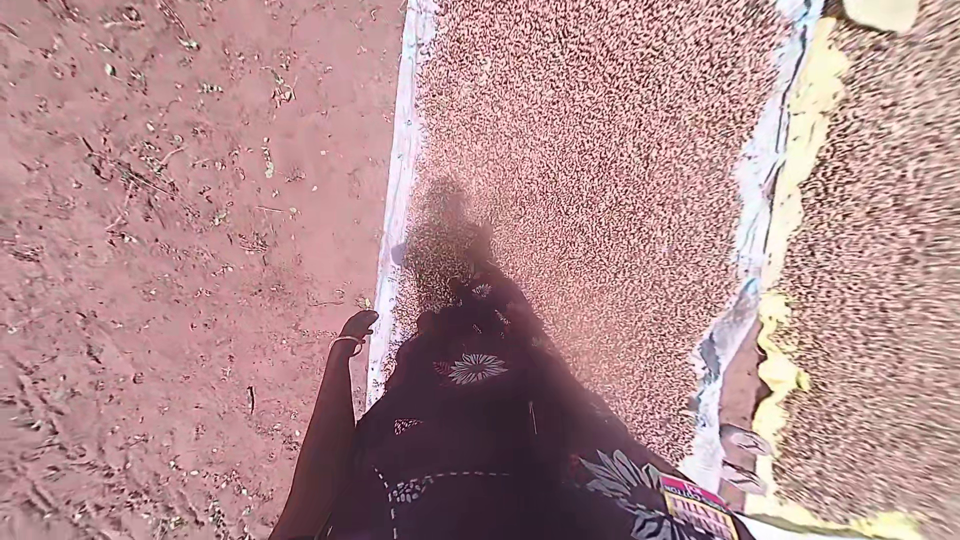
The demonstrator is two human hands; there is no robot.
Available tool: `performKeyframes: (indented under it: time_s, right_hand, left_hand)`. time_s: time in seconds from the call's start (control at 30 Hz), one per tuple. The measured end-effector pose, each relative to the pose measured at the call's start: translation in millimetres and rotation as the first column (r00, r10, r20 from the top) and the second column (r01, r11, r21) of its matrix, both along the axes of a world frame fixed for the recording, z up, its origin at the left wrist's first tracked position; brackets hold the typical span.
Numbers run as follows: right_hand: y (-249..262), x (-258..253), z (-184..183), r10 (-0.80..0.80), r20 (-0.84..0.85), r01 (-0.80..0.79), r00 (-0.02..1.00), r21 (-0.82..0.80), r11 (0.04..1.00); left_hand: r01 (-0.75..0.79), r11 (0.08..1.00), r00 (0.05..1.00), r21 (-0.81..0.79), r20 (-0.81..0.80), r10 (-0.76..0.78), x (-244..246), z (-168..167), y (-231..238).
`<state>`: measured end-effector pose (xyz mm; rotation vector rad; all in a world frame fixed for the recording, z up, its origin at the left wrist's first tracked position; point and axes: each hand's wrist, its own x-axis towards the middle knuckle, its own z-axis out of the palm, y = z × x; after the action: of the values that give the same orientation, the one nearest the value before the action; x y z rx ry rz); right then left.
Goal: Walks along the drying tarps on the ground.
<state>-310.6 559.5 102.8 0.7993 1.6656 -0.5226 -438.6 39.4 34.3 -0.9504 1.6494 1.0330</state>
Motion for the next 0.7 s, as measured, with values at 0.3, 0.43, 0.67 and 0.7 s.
performKeyframes:
  time_s: [0.3, 0.43, 0.67, 0.7]
  right_hand:
    - [124, -298, -55, -0.544, -0.388, 0.565, 0.744, -0.068, 0.822]
    - [149, -378, -47, -0.39, -0.424, 0.403, 0.817, -0.064, 0.913]
    - [152, -412, -83, -0.39, -0.343, 0.374, 0.855, -0.114, 0.92]
    - [149, -416, -86, -0.381, -0.336, 0.364, 0.862, -0.114, 0.924]
  left_hand:
    - [0.404, 0.912, 0.914, -0.075, 0.075, -0.399, -231, 82, 65]
    - [0.241, 0.946, 0.951, -0.215, -0.143, -0.275, -313, 110, 85]
    - [0.152, 0.978, 0.988, -0.141, -0.02, -0.156, -347, 96, 102]
    - [0.151, 0.978, 0.988, -0.142, -0.002, -0.153, -343, 85, 98]
